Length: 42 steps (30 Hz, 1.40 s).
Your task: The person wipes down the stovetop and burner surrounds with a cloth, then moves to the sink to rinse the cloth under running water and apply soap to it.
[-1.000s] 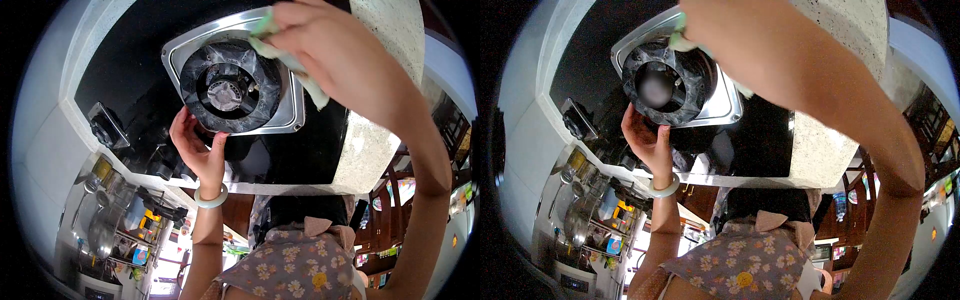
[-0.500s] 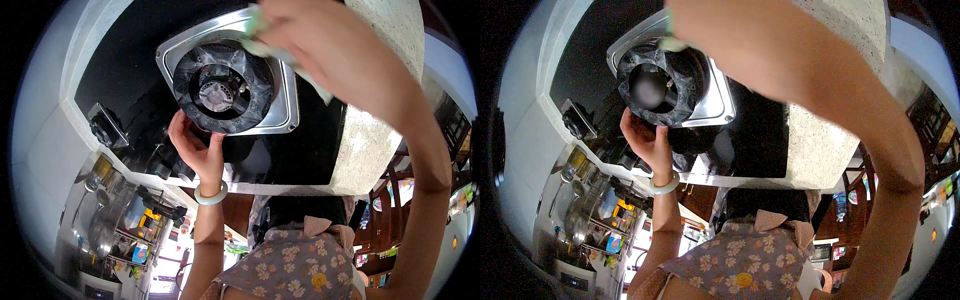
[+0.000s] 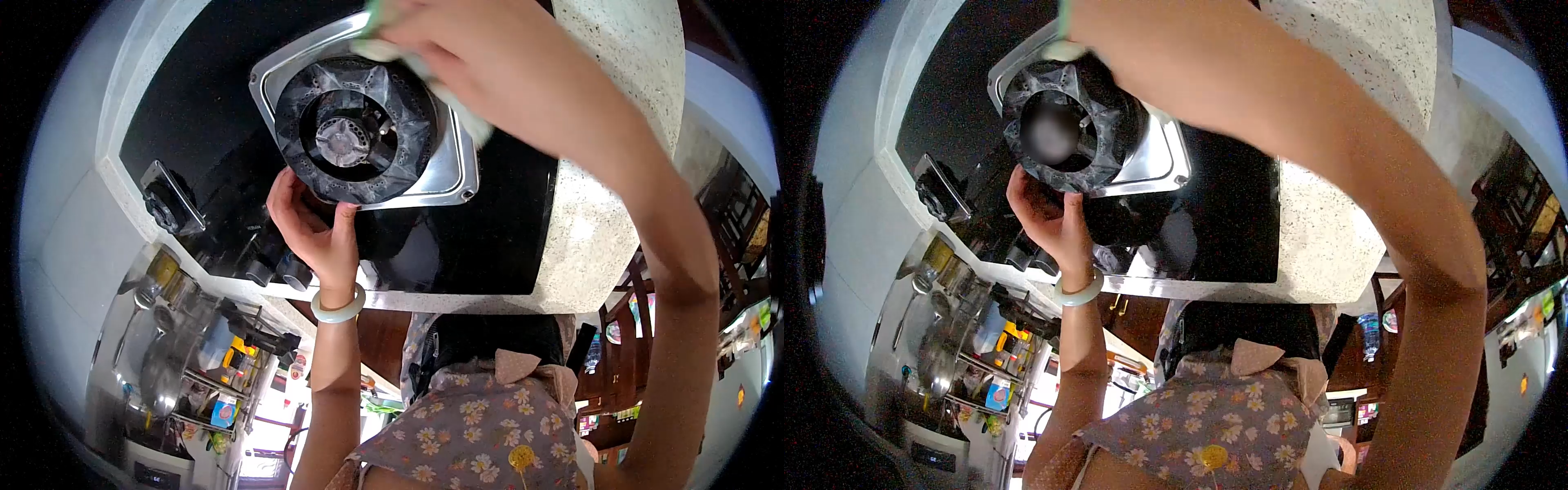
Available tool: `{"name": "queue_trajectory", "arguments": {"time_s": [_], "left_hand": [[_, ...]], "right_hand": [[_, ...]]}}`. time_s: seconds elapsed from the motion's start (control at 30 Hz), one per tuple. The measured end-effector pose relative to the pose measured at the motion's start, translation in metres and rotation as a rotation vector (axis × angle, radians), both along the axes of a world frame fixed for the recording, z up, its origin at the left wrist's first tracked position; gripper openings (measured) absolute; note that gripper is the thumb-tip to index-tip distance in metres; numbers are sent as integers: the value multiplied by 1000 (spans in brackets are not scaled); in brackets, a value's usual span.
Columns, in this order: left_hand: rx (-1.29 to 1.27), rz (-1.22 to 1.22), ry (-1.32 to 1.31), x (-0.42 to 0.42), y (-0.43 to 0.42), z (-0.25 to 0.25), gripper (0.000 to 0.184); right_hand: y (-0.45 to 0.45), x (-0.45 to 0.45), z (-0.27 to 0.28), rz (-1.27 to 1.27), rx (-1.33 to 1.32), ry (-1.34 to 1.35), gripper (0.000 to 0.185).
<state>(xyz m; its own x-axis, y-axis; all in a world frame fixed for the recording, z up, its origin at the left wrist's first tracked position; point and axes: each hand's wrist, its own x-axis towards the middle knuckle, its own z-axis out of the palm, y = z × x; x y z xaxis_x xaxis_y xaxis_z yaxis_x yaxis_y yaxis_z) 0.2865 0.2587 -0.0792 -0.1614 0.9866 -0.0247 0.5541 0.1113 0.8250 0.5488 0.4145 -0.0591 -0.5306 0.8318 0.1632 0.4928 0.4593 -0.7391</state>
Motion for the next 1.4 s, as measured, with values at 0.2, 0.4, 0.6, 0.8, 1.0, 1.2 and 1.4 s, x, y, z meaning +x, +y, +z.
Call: {"name": "queue_trajectory", "arguments": {"time_s": [0.2, 0.4, 0.6, 0.8, 1.0, 1.2, 1.4], "left_hand": [[19, -13, -13, -2, -1, -1, 78], [75, -33, 26, 1, 0, -3, 78], [75, -37, 20, 3, 2, -2, 79], [77, -94, 60, 2, 3, 0, 73], [82, -61, 20, 5, 4, -1, 75], [109, -63, 47, 3, 5, -2, 77], [125, -53, 66, 5, 6, -2, 77]], "right_hand": [[-70, 14, 5, -103, -26, -108, 28], [-28, 8, -1, -164, 304, -322, 33], [-37, 8, 2, -92, 351, -535, 42], [-19, -7, 15, -56, 291, -434, 22], [-15, 11, 37, 43, 231, -476, 25], [16, -11, 23, 173, 289, -325, 24], [66, -67, 7, 417, 356, -229, 9]]}}
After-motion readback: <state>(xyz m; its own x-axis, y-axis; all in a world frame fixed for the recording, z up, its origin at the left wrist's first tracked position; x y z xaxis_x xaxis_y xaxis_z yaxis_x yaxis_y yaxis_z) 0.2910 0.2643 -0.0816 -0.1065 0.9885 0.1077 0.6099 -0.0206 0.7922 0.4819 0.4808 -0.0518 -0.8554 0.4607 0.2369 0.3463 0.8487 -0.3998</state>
